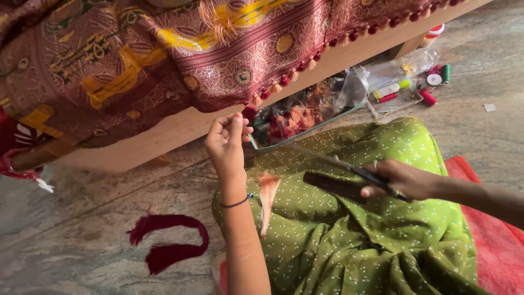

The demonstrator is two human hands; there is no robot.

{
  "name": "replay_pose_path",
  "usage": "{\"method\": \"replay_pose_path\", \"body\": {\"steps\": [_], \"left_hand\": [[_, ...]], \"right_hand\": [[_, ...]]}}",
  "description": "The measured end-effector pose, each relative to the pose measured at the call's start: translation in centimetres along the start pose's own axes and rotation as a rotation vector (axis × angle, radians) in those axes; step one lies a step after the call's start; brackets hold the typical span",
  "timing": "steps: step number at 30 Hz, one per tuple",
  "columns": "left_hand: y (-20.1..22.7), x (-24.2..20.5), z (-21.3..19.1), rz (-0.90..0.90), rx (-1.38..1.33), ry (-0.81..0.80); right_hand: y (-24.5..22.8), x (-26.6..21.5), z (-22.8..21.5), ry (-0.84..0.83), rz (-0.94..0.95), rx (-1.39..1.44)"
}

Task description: Tying decorative tassels and fabric strips to the edge of a cloth.

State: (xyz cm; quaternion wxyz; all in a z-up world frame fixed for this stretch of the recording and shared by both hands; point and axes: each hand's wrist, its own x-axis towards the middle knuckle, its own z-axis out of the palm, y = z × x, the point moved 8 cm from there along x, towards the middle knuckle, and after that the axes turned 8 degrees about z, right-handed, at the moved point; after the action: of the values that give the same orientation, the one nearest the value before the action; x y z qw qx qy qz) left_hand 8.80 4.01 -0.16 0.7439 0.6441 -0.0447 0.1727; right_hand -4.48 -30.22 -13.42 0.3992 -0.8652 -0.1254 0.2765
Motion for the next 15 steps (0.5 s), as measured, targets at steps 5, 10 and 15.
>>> {"method": "replay_pose_path", "body": {"steps": [5,10,15], "left_hand": [[-0.7,-0.4,0.8,-0.115,-0.186,-0.04],[-0.9,-0.4,1.2,-0.118,-0.326,-0.061],[-0.2,-0.4,1.6,-0.117,-0.307,-0.059]], "right_hand": [[-5.9,-0.2,-1.5,-0.16,0.121,0.381],[-7.9,0.5,-0.6,-0.281,0.119,0.673],[-8.5,0.9,-0.6,-0.294,0.176,0.772]]}}
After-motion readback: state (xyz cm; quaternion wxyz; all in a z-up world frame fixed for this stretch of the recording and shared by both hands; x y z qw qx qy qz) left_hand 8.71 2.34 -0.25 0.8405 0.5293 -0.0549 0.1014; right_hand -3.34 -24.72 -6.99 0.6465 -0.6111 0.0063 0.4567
